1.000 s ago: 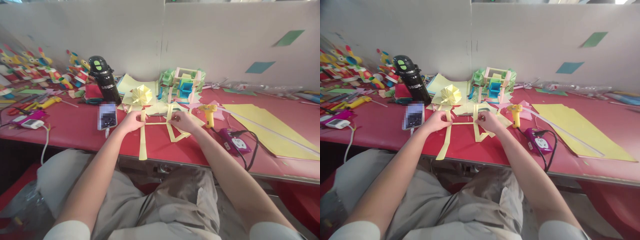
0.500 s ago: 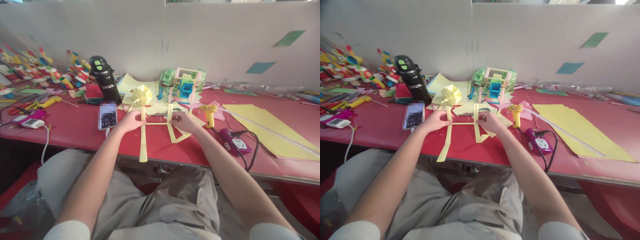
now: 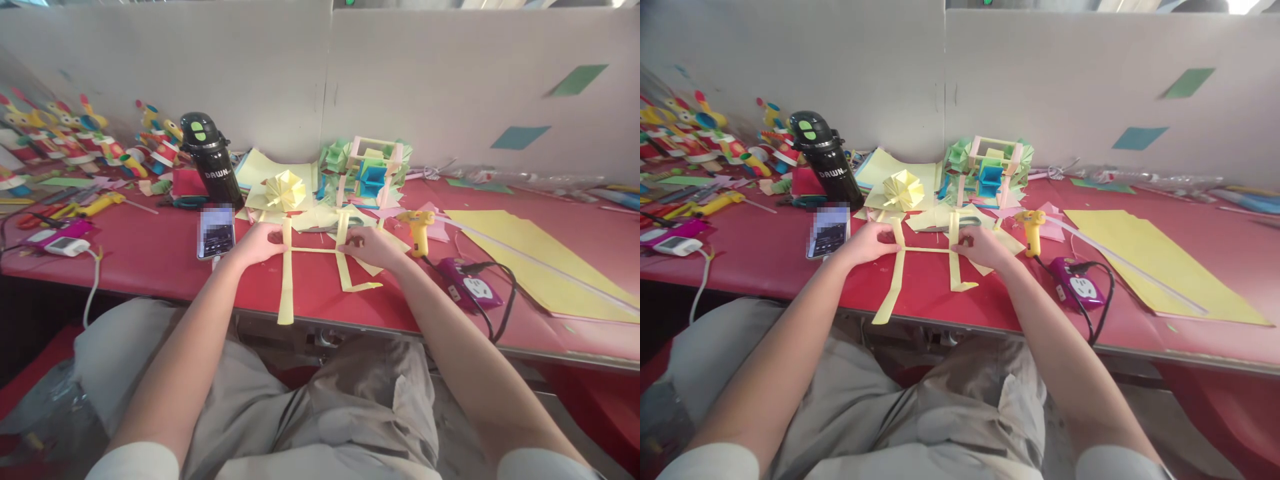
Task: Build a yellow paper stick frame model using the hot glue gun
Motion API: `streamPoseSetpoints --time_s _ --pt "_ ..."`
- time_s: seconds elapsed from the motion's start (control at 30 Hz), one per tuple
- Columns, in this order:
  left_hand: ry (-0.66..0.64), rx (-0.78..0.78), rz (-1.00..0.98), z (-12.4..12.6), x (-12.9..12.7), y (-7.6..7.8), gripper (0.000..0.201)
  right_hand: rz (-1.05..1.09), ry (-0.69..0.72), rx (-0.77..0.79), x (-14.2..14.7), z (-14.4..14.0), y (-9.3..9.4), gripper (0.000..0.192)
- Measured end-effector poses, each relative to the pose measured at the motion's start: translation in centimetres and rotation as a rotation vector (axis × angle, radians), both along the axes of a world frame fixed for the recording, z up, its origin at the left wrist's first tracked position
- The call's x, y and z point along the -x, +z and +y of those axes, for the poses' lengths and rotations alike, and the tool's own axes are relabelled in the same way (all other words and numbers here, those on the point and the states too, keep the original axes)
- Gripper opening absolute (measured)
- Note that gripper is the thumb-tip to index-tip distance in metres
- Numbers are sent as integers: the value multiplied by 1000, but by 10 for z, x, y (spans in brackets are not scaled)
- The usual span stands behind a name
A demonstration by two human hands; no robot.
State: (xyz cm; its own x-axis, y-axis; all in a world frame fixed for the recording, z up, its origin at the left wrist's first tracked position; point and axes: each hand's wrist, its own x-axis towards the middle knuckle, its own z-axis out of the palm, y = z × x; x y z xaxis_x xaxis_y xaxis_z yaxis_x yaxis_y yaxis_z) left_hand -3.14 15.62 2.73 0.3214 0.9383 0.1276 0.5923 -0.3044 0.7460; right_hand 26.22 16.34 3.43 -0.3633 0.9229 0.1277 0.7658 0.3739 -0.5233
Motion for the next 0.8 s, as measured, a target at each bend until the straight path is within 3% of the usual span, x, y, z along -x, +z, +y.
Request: streamPoseSetpoints --time_s 0.43,0.8 --pt "17 -29 4 -1 -4 3 17 -13 140 -10 -7 -1 -2 24" --pt "-109 136 -119 5 11 2 34 -80 142 -39 -7 0 -7 23"
